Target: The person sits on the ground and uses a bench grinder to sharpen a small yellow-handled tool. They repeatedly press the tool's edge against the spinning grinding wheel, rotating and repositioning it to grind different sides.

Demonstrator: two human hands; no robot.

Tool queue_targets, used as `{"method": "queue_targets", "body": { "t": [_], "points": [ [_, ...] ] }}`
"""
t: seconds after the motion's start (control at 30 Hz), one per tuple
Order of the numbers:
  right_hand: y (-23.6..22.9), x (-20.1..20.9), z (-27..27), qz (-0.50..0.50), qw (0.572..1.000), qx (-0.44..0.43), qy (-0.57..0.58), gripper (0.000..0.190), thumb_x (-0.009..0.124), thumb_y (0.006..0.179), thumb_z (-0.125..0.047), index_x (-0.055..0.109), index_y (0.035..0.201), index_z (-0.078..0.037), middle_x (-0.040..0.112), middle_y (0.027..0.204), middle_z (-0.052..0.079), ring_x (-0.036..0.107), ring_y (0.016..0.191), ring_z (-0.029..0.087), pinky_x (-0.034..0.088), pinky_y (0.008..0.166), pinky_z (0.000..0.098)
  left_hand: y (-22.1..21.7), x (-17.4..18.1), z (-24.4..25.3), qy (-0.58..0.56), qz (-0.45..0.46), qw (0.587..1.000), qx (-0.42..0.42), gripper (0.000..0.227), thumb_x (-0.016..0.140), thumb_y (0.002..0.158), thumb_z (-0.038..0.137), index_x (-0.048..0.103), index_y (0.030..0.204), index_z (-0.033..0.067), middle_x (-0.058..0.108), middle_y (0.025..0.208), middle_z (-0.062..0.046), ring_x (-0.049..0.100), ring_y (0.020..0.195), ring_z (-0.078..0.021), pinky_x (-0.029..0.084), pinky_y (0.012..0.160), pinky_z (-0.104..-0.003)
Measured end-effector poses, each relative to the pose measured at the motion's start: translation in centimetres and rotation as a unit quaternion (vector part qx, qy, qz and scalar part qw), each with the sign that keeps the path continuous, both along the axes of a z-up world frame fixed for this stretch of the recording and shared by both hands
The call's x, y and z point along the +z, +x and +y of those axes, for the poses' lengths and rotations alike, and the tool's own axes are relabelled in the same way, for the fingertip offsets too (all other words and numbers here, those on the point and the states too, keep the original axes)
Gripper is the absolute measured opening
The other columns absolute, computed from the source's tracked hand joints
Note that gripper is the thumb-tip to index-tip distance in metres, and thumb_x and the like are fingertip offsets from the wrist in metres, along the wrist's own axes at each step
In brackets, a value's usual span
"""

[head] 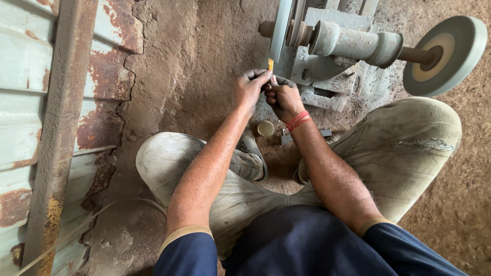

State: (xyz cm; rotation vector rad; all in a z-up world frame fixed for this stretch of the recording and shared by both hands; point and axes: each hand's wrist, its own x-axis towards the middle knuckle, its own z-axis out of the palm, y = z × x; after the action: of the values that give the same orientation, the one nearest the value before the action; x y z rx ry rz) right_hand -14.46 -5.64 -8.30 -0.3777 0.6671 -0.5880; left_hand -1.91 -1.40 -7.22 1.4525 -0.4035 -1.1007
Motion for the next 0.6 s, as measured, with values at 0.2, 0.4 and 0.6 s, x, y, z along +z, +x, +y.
{"method": "queue_targets", "body": {
  "t": [0.2,0.4,0.6],
  "points": [
    [0.41,-0.2,0.14,-0.002,1.0,-0.01,0.006,0.012,0.054,0.106,-0.007,0.063,0.104,0.0,0.057,0.083,0.002,0.044,0.062,0.007,0.036,0.052,0.0213,0.12,0.23,0.13,-0.008,-0.007,1.0,-0.011,0.01,0.078,0.091,0.014,0.079,0.087,0.0048,0.074,0.074,-0.001,0.062,0.061,-0.0071,0.051,0.055,-0.024],
    [0.41,0.15,0.27,0.006,1.0,-0.015,0.013,0.009,0.054,0.105,-0.003,0.063,0.105,0.0,0.058,0.083,0.003,0.044,0.062,0.007,0.036,0.052,0.0212,0.13,0.53,0.01,-0.04,0.002,0.999,-0.025,0.01,0.077,0.093,0.012,0.078,0.088,0.0031,0.075,0.076,-0.002,0.063,0.063,-0.0071,0.051,0.058,-0.023],
    [0.17,0.13,0.19,-0.002,1.0,-0.017,0.023,0.012,0.052,0.106,-0.005,0.063,0.104,-0.001,0.057,0.082,0.002,0.044,0.061,0.007,0.036,0.051,0.0205,-0.23,0.18,-0.26,-0.042,-0.014,0.999,-0.006,0.007,0.077,0.091,0.007,0.077,0.087,0.0017,0.075,0.075,-0.004,0.065,0.062,-0.0083,0.053,0.057,-0.024]
  ]
}}
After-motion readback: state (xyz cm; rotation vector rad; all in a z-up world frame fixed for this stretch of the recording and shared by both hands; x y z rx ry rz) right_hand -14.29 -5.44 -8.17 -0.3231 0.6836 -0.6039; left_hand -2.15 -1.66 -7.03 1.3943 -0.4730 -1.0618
